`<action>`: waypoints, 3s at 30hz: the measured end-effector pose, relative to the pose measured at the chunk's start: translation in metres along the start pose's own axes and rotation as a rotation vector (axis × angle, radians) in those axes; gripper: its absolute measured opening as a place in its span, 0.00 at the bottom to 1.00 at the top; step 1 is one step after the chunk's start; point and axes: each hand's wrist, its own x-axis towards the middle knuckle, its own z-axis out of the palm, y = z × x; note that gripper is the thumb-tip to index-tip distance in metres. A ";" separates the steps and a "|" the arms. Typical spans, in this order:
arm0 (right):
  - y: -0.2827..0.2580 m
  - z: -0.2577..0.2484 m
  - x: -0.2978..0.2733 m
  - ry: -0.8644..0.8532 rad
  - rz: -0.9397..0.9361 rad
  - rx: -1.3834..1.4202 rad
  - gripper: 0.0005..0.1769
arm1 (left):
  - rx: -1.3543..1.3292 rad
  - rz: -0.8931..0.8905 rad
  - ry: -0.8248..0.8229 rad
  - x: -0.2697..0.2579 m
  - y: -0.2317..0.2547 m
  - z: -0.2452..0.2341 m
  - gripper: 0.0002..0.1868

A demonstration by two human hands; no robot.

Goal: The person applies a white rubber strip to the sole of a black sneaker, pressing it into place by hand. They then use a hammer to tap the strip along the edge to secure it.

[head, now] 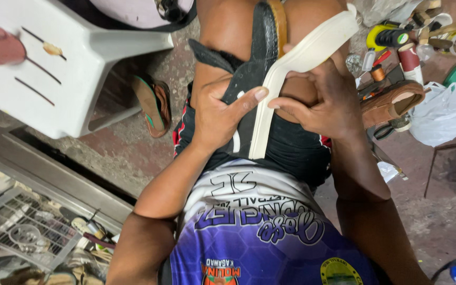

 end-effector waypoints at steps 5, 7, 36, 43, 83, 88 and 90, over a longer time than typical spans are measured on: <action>-0.005 -0.011 0.011 -0.018 -0.138 -0.183 0.53 | 0.008 0.061 -0.019 0.007 0.002 -0.001 0.11; -0.005 -0.009 0.010 -0.017 -0.093 -0.074 0.52 | 0.020 0.030 -0.002 0.001 0.001 -0.001 0.11; -0.001 -0.005 0.027 0.225 -0.215 0.217 0.10 | 0.106 0.139 0.025 -0.001 -0.003 0.008 0.09; 0.004 -0.005 0.028 0.201 -0.231 0.215 0.10 | 0.125 0.146 0.006 0.000 -0.005 0.007 0.09; -0.008 -0.002 0.039 0.158 0.158 0.464 0.13 | 0.157 0.270 -0.035 -0.002 0.003 0.000 0.10; -0.004 0.002 0.005 0.269 0.191 0.514 0.11 | 0.278 0.278 -0.097 -0.009 0.005 -0.005 0.11; -0.003 0.007 -0.012 0.320 0.155 0.494 0.11 | 0.274 0.262 -0.122 -0.013 0.004 -0.007 0.12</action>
